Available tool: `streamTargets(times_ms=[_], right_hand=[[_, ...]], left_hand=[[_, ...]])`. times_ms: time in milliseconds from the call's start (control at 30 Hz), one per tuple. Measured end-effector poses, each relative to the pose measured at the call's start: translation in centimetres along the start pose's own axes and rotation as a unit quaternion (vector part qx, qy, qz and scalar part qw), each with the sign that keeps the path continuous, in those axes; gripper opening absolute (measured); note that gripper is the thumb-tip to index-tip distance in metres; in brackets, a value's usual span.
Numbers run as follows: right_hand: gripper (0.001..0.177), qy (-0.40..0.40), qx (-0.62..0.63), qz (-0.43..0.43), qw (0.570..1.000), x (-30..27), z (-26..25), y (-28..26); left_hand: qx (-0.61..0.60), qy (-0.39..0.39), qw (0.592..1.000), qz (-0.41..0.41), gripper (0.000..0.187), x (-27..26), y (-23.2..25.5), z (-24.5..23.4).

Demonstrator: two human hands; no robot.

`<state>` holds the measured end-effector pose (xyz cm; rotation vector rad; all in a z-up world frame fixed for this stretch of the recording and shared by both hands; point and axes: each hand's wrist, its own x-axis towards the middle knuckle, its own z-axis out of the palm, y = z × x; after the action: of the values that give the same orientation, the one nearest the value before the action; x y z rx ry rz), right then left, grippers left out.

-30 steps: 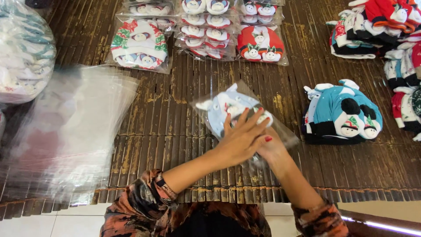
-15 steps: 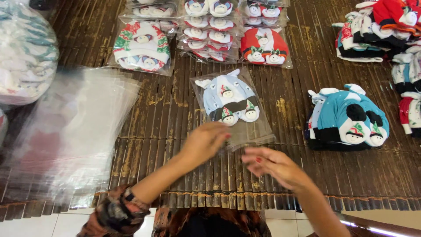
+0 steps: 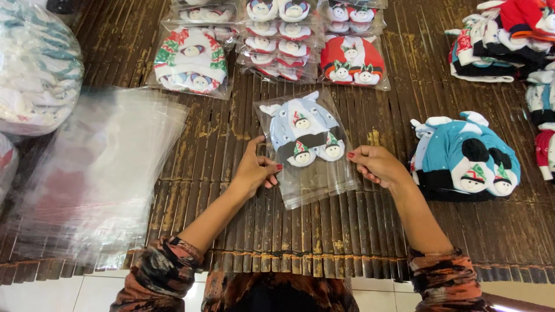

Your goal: Packaging baby hat and bootie sets into clear plastic bags

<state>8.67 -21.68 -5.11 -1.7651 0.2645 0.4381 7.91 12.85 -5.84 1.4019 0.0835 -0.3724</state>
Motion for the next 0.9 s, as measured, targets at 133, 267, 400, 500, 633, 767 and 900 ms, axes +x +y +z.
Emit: streamTargets(times_ms=[133,267,400,500,633,767,900], right_hand=[[0.019,-0.023,0.045,0.01,0.999,-1.2,0.3,1.2],[0.02,-0.042,0.045,0.021,0.998,-2.2,1.2,1.3],[0.029,-0.042,0.039,0.041,0.998,-3.5,1.4,-1.0],[0.029,-0.058,0.054,0.066,0.995,-1.9,1.4,0.5],[0.026,-0.061,0.091,0.048,0.993,-0.7,0.8,0.3],[0.02,-0.013,0.122,-0.051,0.991,-2.4,0.9,-2.9],[0.013,0.077,0.098,-0.21,0.97,-2.9,1.7,-3.2]], left_hand=[[0.022,0.005,1.0,0.009,0.087,0.7,1.0,-2.6],[0.056,-0.005,0.998,-0.015,0.084,0.6,0.5,-4.6],[0.023,-0.02,0.998,-0.047,0.092,-0.3,0.7,-5.2],[-0.01,-0.012,0.998,-0.058,0.091,-1.3,1.3,-3.4],[-0.031,-0.001,0.999,-0.02,0.089,-0.4,1.7,-2.7],[-0.036,-0.024,0.993,0.108,0.084,0.1,4.1,-2.8],[0.151,-0.006,0.944,0.292,0.071,-0.7,6.2,-2.4]])
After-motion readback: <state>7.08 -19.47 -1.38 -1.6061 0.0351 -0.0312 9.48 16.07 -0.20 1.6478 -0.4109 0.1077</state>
